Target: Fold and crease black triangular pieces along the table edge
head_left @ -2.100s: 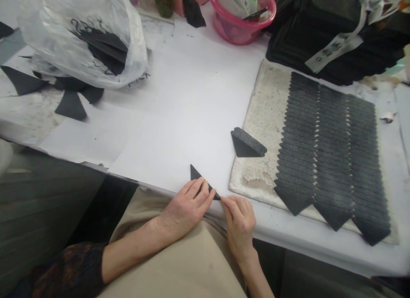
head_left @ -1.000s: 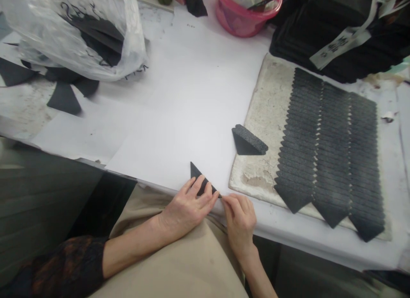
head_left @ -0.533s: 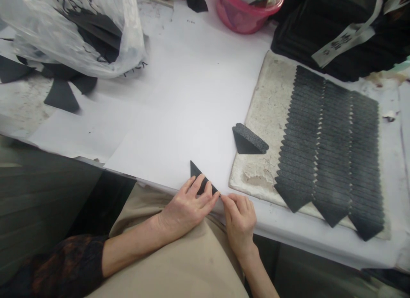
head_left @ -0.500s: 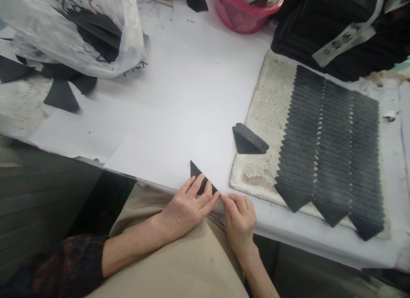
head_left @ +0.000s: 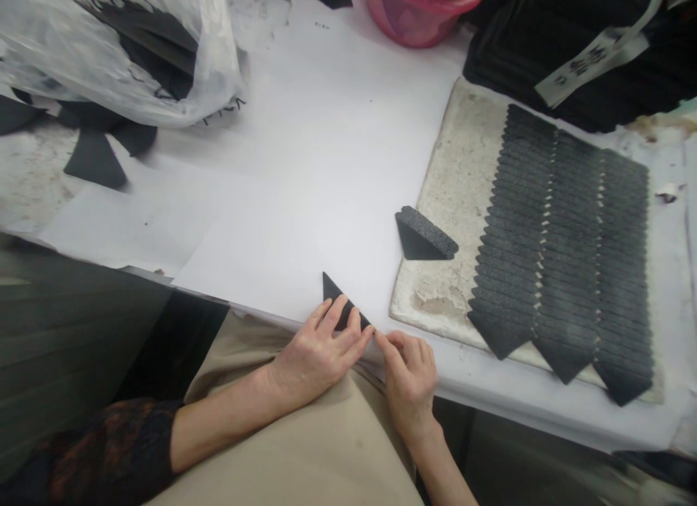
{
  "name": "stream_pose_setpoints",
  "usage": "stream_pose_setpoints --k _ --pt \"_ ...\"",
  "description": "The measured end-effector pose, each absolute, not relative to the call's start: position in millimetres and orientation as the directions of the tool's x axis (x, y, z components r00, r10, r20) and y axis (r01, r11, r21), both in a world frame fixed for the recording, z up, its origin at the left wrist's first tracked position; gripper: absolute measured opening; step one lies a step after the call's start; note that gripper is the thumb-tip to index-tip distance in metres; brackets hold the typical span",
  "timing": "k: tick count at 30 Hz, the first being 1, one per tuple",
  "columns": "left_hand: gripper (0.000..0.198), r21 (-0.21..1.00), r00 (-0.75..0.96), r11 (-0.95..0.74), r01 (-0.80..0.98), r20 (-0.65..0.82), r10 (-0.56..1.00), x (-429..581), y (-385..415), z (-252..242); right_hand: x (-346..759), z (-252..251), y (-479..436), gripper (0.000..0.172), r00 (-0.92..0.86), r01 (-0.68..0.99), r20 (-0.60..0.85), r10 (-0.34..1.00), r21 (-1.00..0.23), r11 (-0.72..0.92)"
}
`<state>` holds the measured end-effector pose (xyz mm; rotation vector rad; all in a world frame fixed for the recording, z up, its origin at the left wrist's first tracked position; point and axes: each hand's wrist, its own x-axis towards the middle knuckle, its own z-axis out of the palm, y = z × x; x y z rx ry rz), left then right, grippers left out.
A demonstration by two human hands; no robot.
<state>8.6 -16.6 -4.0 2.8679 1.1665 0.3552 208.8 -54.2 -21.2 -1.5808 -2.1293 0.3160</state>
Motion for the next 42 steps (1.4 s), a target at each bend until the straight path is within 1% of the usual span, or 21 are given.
stream_pose_setpoints --k 4,11,14,18,20,24,27,32,35,38,42 --pt "0.034 0.118 0.690 -0.716 0.688 0.199 0.696 8 -17 -4 209 -20 -55 0.030 -0.239 0.845 0.211 0.948 -0.436 0.310" --pt "0.037 0.079 0.708 -0.727 0.682 0.178 0.684 10 -17 -3 212 -16 -60 0.034 -0.226 0.880 0.179 0.958 -0.383 0.279" --pt "0.037 0.075 0.712 -0.731 0.679 0.179 0.679 9 -17 -3 213 -15 -63 0.034 -0.188 0.862 0.165 0.968 -0.445 0.243" --pt "0.037 0.074 0.714 -0.734 0.675 0.185 0.675 9 -16 -3 208 -12 -63 0.022 -0.049 0.807 0.155 0.987 -0.576 0.131" --pt "0.035 0.072 0.714 -0.735 0.674 0.191 0.674 9 -16 -3 201 -11 -61 0.018 0.004 0.799 0.151 0.989 -0.595 0.088" --pt "0.032 0.068 0.711 -0.735 0.675 0.204 0.673 8 -15 -3 186 -10 -56 0.019 -0.013 0.837 0.170 0.985 -0.537 0.104" --pt "0.030 0.061 0.711 -0.735 0.676 0.212 0.671 7 -15 -5 183 -14 -55 0.023 -0.049 0.865 0.194 0.980 -0.481 0.139" --pt "0.030 0.088 0.707 -0.730 0.678 0.196 0.680 2 -10 -6 187 -20 -56 0.027 -0.068 0.889 0.206 0.976 -0.432 0.153" --pt "0.031 0.084 0.702 -0.725 0.684 0.195 0.685 -5 -2 -5 186 -18 -56 0.026 -0.056 0.890 0.196 0.979 -0.436 0.138" --pt "0.031 0.090 0.687 -0.710 0.698 0.194 0.700 -14 6 -6 184 -16 -54 0.020 -0.016 0.875 0.186 0.982 -0.472 0.103" --pt "0.031 0.142 0.659 -0.695 0.705 0.231 0.716 -23 9 -11 180 -12 -52 0.010 0.067 0.841 0.104 0.992 -0.541 0.000"
